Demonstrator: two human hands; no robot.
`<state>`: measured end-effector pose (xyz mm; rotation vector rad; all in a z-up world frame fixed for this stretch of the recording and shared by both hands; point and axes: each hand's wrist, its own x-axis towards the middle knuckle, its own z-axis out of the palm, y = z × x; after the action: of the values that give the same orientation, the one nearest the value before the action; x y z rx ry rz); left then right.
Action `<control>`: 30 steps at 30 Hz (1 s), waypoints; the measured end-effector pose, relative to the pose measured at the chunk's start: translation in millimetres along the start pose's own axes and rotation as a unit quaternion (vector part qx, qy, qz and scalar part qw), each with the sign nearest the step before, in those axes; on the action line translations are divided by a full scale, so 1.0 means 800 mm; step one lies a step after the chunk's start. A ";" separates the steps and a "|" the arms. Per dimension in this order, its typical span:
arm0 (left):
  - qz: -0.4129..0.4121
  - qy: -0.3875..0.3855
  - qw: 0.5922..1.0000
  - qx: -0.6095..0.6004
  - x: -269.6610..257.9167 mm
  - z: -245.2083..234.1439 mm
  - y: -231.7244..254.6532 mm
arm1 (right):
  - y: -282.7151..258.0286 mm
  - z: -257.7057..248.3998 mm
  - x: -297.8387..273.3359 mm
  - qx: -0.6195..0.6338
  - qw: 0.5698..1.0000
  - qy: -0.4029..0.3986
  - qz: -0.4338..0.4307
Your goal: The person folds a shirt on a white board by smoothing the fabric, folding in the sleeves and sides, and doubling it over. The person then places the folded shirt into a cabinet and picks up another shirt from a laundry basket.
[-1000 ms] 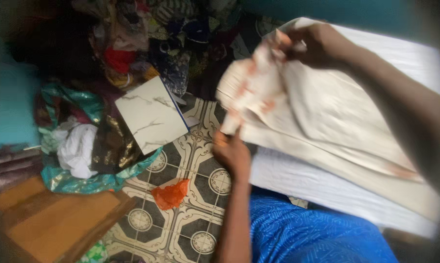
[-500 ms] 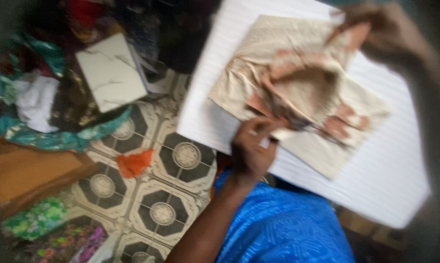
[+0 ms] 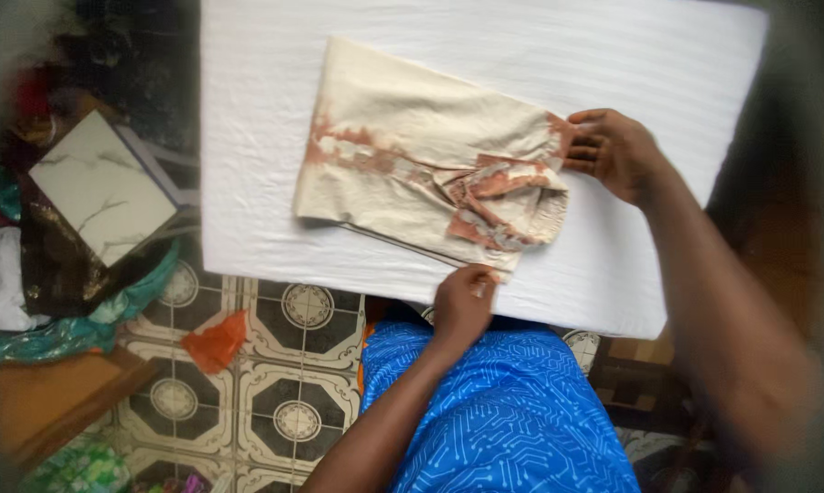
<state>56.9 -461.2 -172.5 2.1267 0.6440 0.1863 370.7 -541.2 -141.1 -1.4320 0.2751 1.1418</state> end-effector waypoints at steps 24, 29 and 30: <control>-0.454 0.059 0.807 -0.373 -0.002 0.012 0.005 | 0.023 -0.013 -0.002 -0.130 0.984 0.067 -0.104; -0.465 0.052 0.822 -0.326 0.010 0.022 0.004 | 0.044 -0.024 0.016 -0.146 0.974 0.123 -0.125; -0.467 0.054 0.821 -0.325 0.009 0.023 0.004 | 0.047 -0.023 0.017 -0.147 0.974 0.121 -0.123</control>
<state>71.1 -471.9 -181.4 0.9832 1.3842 -0.0294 357.8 -560.3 -178.7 -1.8166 0.0942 0.8276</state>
